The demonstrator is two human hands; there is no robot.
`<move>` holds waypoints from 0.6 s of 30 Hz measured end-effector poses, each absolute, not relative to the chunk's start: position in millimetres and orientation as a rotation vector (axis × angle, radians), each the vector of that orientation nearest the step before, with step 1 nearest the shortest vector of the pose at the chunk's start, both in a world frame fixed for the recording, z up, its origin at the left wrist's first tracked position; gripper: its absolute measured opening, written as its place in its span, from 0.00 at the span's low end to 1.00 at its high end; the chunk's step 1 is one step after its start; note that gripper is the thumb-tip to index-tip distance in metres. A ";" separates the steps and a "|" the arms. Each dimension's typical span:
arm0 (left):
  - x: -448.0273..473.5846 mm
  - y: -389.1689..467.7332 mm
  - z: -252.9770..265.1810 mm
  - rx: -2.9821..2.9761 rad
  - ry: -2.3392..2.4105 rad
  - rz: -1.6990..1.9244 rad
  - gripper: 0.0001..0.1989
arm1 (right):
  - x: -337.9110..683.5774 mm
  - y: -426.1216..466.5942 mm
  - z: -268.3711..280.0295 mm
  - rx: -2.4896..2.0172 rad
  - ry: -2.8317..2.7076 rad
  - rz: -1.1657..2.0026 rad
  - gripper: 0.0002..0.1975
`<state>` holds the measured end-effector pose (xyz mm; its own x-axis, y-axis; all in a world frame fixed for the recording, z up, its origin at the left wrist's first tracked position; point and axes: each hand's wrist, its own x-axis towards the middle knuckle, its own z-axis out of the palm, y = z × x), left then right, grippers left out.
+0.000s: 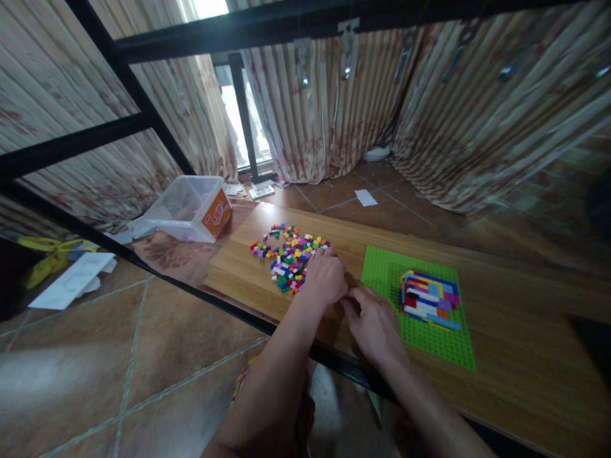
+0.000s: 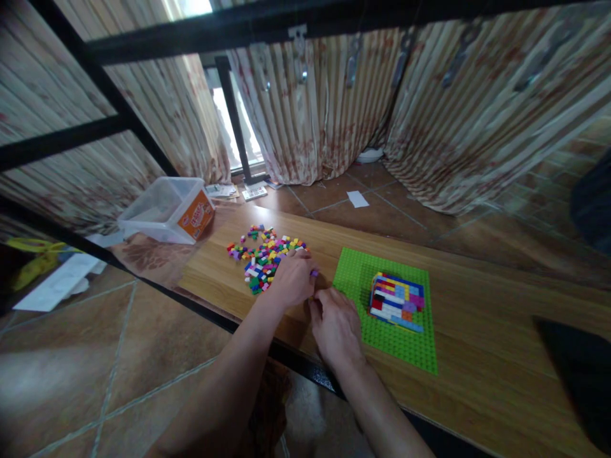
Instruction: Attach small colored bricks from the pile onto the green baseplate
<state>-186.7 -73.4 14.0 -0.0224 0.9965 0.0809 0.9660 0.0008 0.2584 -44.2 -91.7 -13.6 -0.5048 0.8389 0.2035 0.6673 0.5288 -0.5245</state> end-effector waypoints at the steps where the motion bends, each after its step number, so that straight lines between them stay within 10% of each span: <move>1: -186.5 -73.3 13.0 2.099 2.156 0.354 0.11 | -42.6 -92.0 -12.5 -1.208 -2.330 0.560 0.07; 18: -186.9 -68.6 14.2 2.171 2.192 0.331 0.10 | -20.0 -90.8 1.4 -1.156 -2.270 0.594 0.07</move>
